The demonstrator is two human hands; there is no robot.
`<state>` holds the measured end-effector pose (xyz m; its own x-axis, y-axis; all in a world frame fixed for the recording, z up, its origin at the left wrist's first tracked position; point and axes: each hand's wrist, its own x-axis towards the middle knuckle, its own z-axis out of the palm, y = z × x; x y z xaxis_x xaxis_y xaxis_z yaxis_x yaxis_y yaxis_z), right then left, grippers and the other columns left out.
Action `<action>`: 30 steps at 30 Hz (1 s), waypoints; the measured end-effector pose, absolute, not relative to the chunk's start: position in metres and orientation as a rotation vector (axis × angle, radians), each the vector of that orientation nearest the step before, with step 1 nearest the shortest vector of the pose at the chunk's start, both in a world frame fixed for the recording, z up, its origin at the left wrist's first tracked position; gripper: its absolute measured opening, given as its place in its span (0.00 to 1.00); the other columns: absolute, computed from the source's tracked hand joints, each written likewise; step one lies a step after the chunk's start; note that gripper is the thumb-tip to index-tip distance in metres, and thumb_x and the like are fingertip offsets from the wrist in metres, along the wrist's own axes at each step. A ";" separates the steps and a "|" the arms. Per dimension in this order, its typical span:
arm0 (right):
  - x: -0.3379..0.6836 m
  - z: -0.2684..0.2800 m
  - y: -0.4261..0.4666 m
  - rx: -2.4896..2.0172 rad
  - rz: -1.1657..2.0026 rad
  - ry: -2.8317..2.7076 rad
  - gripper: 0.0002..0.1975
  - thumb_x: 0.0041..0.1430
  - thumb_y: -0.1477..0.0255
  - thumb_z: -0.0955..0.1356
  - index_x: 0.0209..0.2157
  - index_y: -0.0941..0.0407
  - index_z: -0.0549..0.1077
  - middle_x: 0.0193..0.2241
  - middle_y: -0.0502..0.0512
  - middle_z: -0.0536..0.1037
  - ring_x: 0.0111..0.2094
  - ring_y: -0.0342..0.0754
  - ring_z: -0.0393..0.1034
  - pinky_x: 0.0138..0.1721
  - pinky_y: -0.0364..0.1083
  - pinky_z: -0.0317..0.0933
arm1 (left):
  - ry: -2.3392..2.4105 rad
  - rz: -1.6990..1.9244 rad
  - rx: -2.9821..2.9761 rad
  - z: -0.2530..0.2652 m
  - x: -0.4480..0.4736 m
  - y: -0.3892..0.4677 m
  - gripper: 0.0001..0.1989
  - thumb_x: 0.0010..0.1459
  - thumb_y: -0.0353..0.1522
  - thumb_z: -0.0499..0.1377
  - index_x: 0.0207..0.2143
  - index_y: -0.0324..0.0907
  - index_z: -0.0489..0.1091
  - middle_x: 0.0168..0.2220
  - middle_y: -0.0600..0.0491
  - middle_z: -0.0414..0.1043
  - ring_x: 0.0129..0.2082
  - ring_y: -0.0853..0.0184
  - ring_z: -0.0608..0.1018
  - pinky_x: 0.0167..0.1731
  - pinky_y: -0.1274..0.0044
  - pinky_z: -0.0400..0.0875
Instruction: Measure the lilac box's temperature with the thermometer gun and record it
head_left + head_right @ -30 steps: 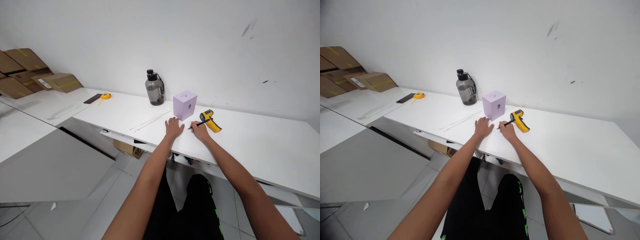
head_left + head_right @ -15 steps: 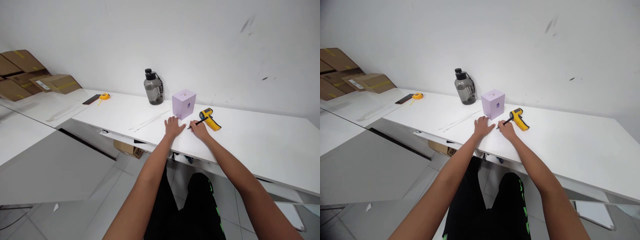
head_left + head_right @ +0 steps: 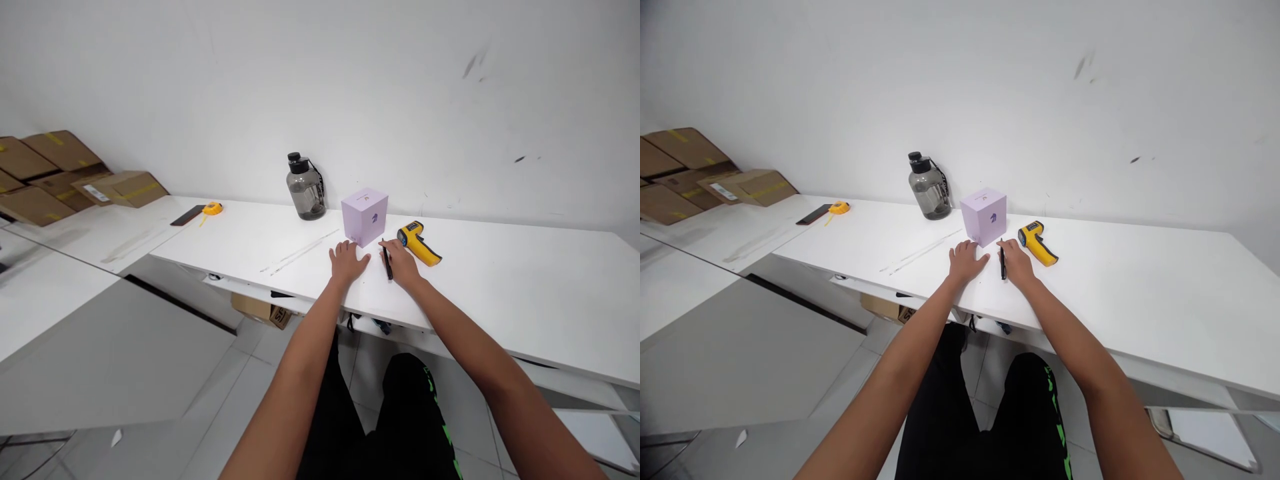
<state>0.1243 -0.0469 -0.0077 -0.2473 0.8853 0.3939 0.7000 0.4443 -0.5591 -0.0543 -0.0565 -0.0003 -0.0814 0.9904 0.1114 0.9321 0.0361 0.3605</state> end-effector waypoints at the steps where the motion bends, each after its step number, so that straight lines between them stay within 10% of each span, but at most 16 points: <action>1: 0.125 -0.008 -0.046 -1.363 0.321 -2.046 0.22 0.67 0.72 0.60 0.59 0.56 0.73 0.54 0.64 0.74 0.41 0.55 0.74 0.38 0.50 0.67 | 2.134 0.517 2.003 -0.001 -0.054 -0.056 0.28 0.65 0.49 0.51 0.63 0.46 0.63 0.71 0.44 0.59 0.73 0.52 0.57 0.72 0.51 0.45; 13: 0.132 -0.004 -0.037 -1.625 0.328 -1.999 0.19 0.67 0.70 0.63 0.56 0.55 0.76 0.38 0.62 0.83 0.41 0.59 0.76 0.40 0.52 0.66 | 2.127 0.567 1.912 0.003 -0.053 -0.055 0.27 0.71 0.45 0.41 0.62 0.46 0.66 0.71 0.46 0.61 0.73 0.55 0.58 0.73 0.52 0.44; 30: 0.160 0.001 -0.023 -1.873 -0.043 -1.751 0.26 0.63 0.64 0.66 0.60 0.61 0.69 0.58 0.75 0.72 0.59 0.69 0.63 0.61 0.71 0.45 | 2.135 0.585 1.942 0.004 -0.054 -0.058 0.25 0.70 0.45 0.44 0.61 0.45 0.66 0.70 0.46 0.62 0.72 0.55 0.59 0.72 0.52 0.46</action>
<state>0.1596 -0.0231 0.0006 0.1423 0.9075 0.3952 0.9257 0.0193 -0.3778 -0.0535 -0.0575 0.0036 -0.1195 0.9858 0.1178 0.9083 0.0606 0.4140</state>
